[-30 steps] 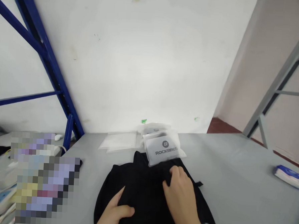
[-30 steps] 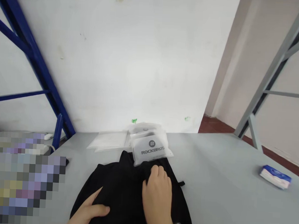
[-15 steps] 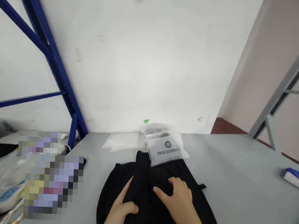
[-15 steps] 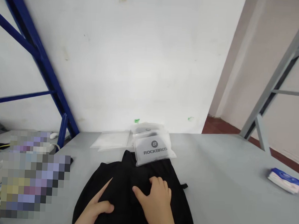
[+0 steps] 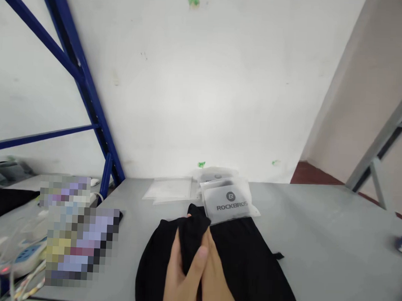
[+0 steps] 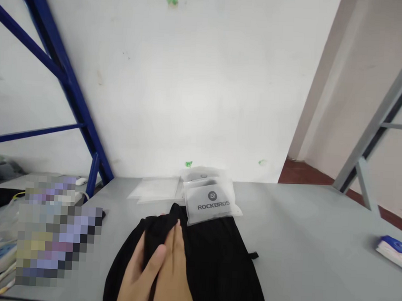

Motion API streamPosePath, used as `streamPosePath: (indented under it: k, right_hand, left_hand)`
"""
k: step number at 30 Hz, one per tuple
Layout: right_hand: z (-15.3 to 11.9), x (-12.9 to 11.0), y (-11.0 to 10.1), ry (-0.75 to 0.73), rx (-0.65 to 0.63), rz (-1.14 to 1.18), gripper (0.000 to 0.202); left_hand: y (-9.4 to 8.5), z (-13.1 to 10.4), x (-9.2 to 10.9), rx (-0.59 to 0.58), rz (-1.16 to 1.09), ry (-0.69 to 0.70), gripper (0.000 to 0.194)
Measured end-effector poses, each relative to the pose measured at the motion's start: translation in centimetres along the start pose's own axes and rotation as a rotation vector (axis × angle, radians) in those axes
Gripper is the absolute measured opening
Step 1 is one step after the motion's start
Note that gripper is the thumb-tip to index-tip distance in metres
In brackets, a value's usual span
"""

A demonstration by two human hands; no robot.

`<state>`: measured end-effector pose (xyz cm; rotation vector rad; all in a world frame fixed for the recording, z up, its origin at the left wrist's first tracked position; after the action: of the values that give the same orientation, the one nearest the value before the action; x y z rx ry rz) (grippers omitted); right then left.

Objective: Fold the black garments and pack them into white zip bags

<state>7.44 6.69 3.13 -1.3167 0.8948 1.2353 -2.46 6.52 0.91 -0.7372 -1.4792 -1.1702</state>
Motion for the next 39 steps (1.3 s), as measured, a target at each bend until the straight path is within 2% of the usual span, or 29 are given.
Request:
streamPosePath:
  k: [2,4,6,8,10,11,13,15,16,19,21,23,26,28,31,34,36,39]
  right_hand:
    - [-0.2,0.4,0.9,-0.011,-0.111,0.076,0.059]
    - [-0.1,1.2,0.2,0.044,-0.139,0.28,0.063]
    - [0.2,2.6,-0.3,0.19,-0.143,0.549,0.068]
    - [0.1,3.7,0.7,0.344,-0.215,0.77,0.07]
    - [-0.2,3.9,2.2,0.436,-0.314,0.917,0.067]
    - [-0.2,4.2,2.1,0.467,-0.301,0.963,0.066]
    - [0.0,5.4,0.6,0.514,-0.176,0.968,0.062]
    - [0.1,6.6,-2.4,0.52,-0.019,0.8,0.057]
    - [0.2,6.9,-4.0,0.507,0.043,0.666,0.052]
    - [0.3,7.2,-7.6,0.432,0.126,0.346,0.043]
    - [0.3,7.6,-8.5,0.425,0.116,0.317,0.045]
    - [0.2,8.0,-9.1,0.428,0.13,0.36,0.05]
    - [0.2,7.9,-9.6,0.419,0.122,0.36,0.04]
    - [0.4,7.4,-9.4,0.378,0.107,0.217,0.029]
    - [0.3,5.7,-9.4,0.156,0.256,-0.085,0.021]
    - [-0.5,4.4,-7.2,-0.101,0.343,-0.326,0.02]
    - [-1.0,4.3,-5.4,-0.2,0.341,-0.481,0.025]
    - [-1.8,3.5,-4.2,-0.355,0.402,-0.695,0.04]
  left_hand:
    - [-0.9,0.6,0.2,0.044,-0.034,0.011,0.057]
    - [-1.5,1.0,-0.3,0.07,-0.139,-0.051,0.049]
    - [-1.1,0.9,-0.6,0.038,-0.26,-0.09,0.049]
    - [-0.7,0.6,-0.4,0.017,-0.297,-0.05,0.053]
    - [-0.7,0.5,0.4,0.011,-0.201,0.048,0.056]
    - [-0.5,0.8,1.0,-0.039,-0.07,0.107,0.057]
    - [0.6,2.2,2.3,-0.235,0.295,0.223,0.053]
    - [1.6,4.8,2.7,-0.44,0.65,0.297,0.047]
    - [1.7,6.7,2.7,-0.488,0.761,0.309,0.042]
    - [1.1,13.2,2.1,-0.464,1.042,0.304,0.034]
    - [1.2,16.8,1.2,-0.428,1.207,0.312,0.033]
    - [1.8,19.1,0.0,-0.41,1.336,0.318,0.034]
    - [2.4,20.2,-1.7,-0.387,1.481,0.322,0.034]
    - [2.7,20.2,-2.4,-0.378,1.549,0.326,0.033]
    - [2.8,20.0,-3.0,-0.382,1.613,0.324,0.032]
    - [2.7,19.9,-3.1,-0.379,1.649,0.325,0.033]
    - [2.5,19.9,-3.0,-0.367,1.661,0.331,0.034]
    - [2.3,20.0,-2.8,-0.343,1.671,0.327,0.034]
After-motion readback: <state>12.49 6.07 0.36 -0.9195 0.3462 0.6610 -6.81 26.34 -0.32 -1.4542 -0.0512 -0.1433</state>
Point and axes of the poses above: each hand's wrist, its own z-axis towards the middle knuckle, its own y-axis out of the palm, x = y × z, the point moved 10 cm from there along z, towards the middle knuckle, and after that the axes turned 12 degrees about y, right-handed, at the moved point
